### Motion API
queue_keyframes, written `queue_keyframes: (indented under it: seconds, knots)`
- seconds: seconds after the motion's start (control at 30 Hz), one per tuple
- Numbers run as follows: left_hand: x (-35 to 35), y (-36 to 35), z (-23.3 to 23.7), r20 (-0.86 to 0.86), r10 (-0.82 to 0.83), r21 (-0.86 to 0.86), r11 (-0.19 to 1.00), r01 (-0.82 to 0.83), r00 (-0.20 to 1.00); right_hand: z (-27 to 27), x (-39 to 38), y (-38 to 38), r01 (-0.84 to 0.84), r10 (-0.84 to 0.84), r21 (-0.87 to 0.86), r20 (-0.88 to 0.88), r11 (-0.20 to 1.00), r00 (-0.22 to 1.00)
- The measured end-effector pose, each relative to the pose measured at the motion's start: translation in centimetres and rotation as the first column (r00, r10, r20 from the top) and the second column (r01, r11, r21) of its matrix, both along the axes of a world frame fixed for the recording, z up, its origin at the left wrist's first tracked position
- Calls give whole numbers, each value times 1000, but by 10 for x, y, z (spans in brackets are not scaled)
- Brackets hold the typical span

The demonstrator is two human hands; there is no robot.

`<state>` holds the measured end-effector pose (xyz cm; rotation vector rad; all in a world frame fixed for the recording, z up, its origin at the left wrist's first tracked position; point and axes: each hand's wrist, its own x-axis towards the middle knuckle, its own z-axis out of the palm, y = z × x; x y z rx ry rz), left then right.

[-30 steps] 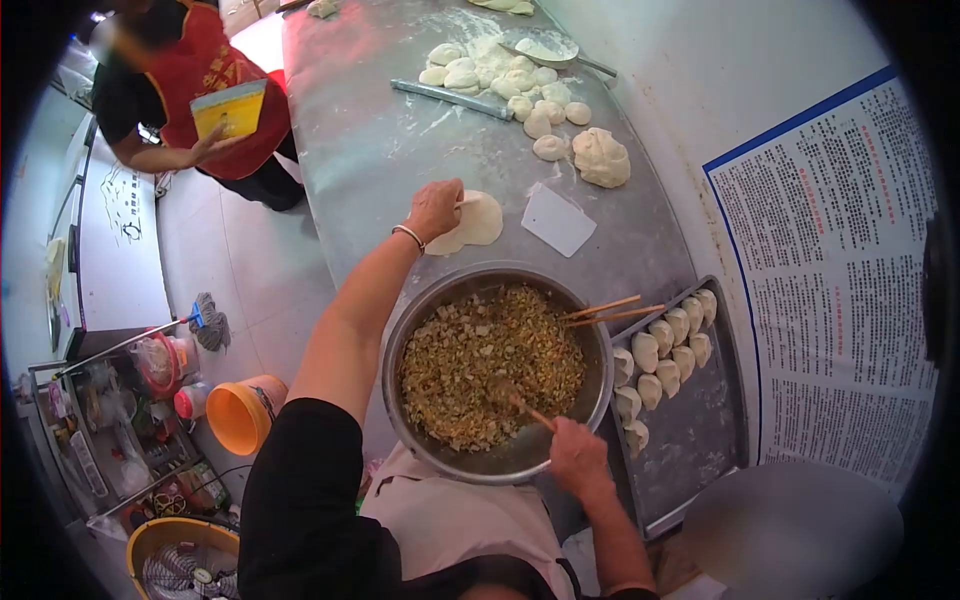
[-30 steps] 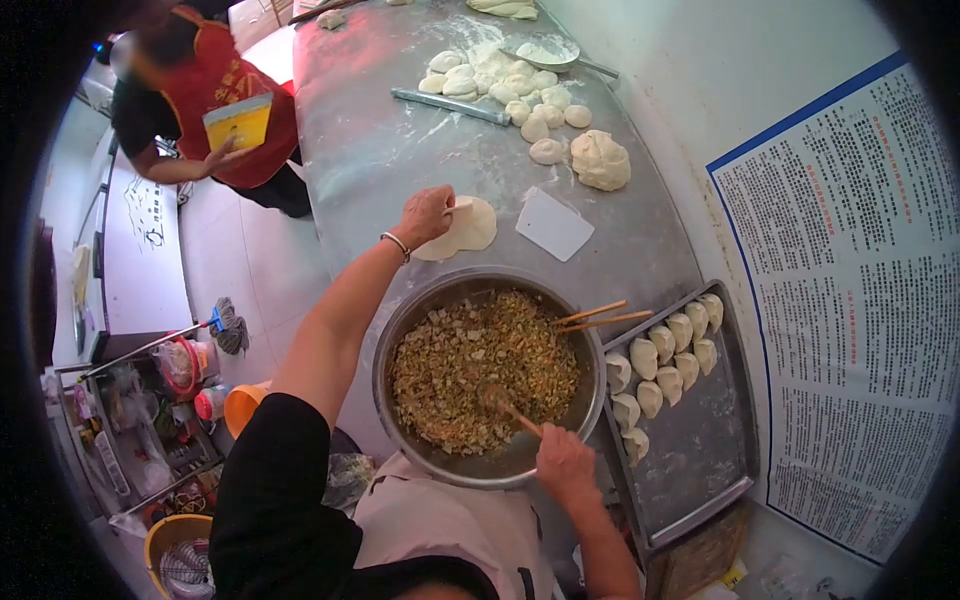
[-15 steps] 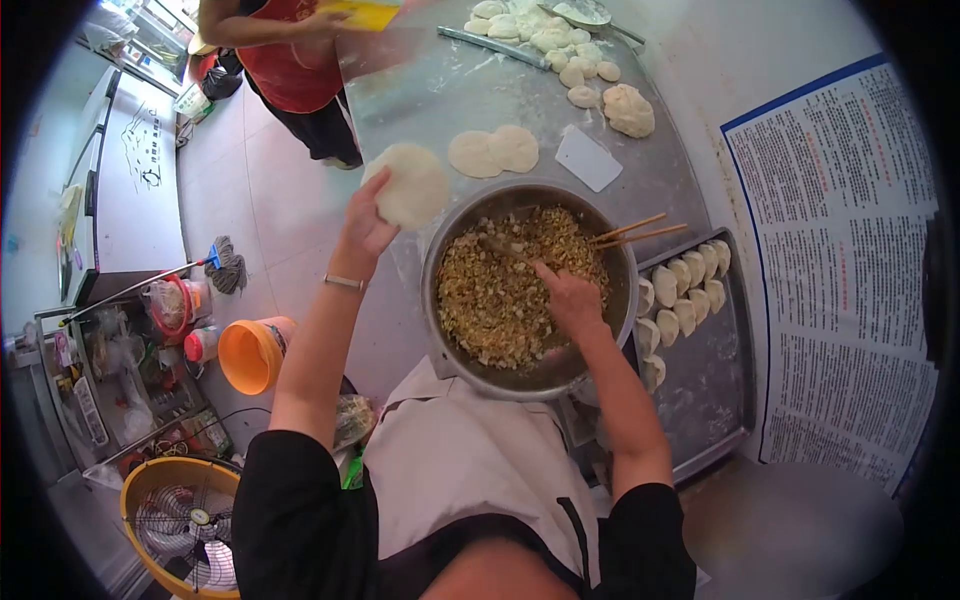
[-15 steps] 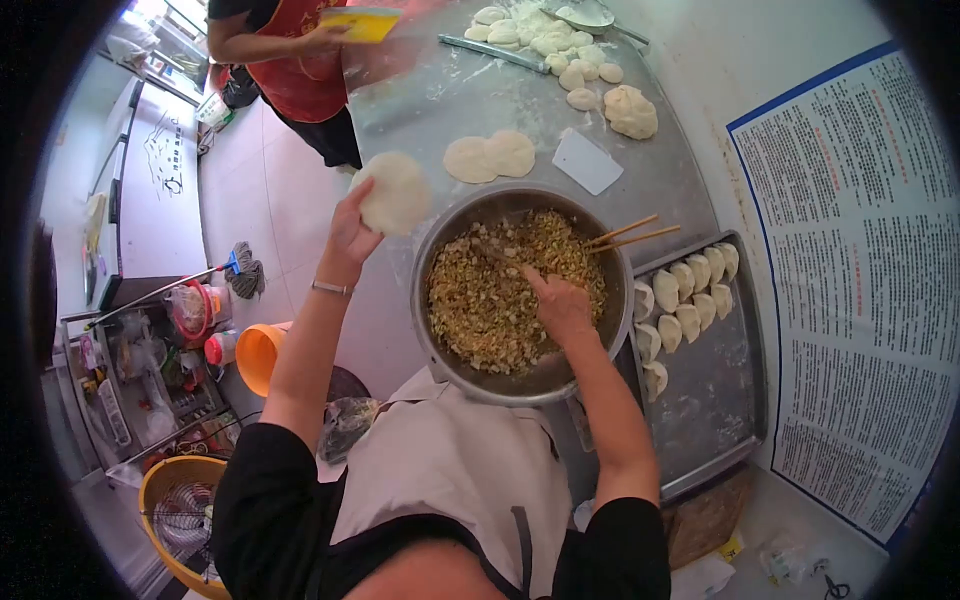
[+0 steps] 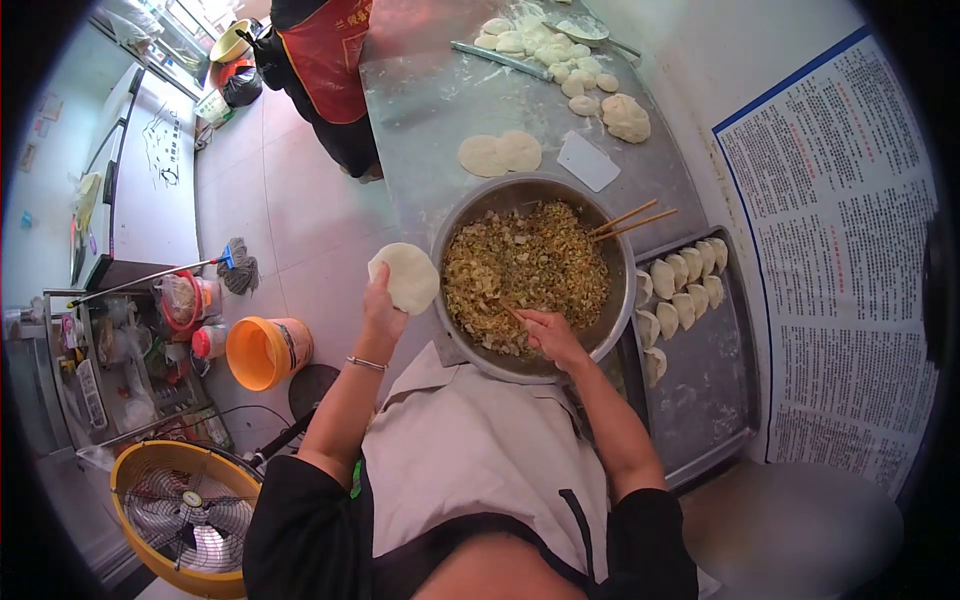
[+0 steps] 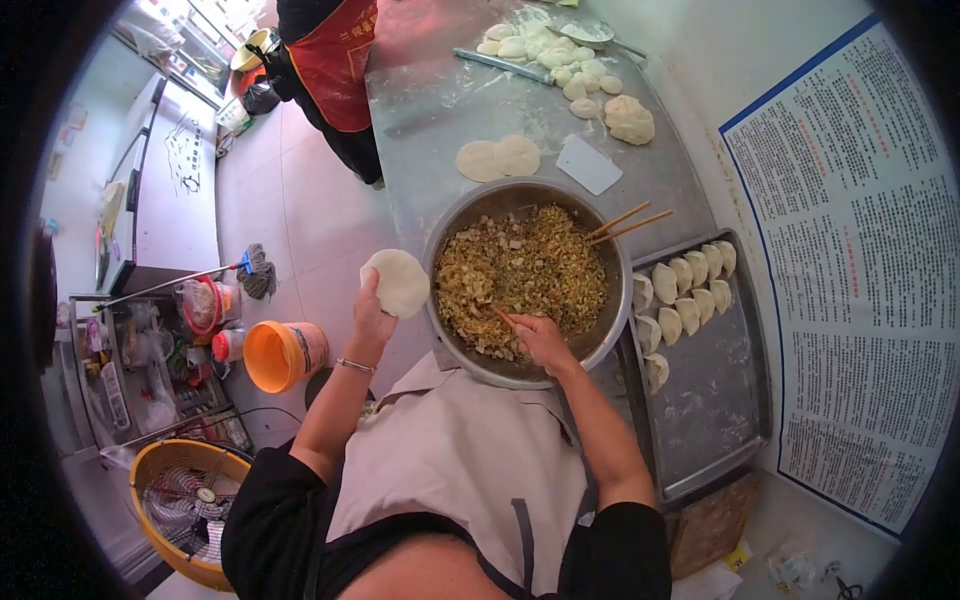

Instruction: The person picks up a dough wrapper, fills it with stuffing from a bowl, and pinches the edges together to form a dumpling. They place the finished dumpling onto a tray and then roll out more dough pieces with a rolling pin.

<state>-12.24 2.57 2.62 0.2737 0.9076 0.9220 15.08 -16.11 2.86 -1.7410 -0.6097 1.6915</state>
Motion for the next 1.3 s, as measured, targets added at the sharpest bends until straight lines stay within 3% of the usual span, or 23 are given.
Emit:
queue_keyframes:
  seconds: [0.13,0.2,0.23,0.3,0.33,0.4,0.5,0.6,0.7,0.8,0.9,1.0,1.1,1.2,1.3]
  knots:
    - [39,-14,10,-203,-24,112,993,48,979,9,-4,-6,182,-172,53,-149,982,974]
    - [63,-20,6,-205,-69,94,991,90,976,19,-5,-8,215,-194,121,-164,969,967]
    - [76,-23,7,-206,-92,83,990,111,974,14,-6,-10,193,-182,225,-70,955,981]
    - [104,-28,9,-16,-94,-31,995,94,995,0,-7,-16,119,-185,411,125,904,975]
    - [116,-31,10,80,-87,-90,992,94,993,6,-9,-15,41,-246,536,316,843,916]
    - [134,-35,11,192,-80,-134,985,107,978,18,-14,-13,-191,-418,689,611,699,672]
    - [152,-39,11,224,-65,-219,969,115,972,33,-17,-24,-380,-293,438,876,815,382]
    - [159,-41,2,212,-69,-261,957,125,975,38,-15,-30,-433,-208,379,896,818,391]
    - [146,-39,-11,269,-148,-196,959,204,952,55,-7,-32,-357,-248,478,812,802,529]
    - [127,-27,-6,374,-221,-125,950,285,901,69,9,-47,-362,-235,390,884,847,404]
    - [114,-19,-4,468,-280,-43,940,338,838,57,17,-58,-337,-13,148,928,930,373]
    - [116,-26,8,514,-298,-16,934,357,804,47,11,-47,-455,-184,240,969,857,165]
    - [120,-37,22,628,-318,-15,907,420,710,69,12,-13,-614,-322,483,875,624,360]
    - [123,-47,29,658,-358,14,886,464,663,77,14,17,-766,-242,439,898,469,367]
    - [122,-49,36,625,-409,44,869,493,665,112,18,36,-738,-284,508,861,444,422]
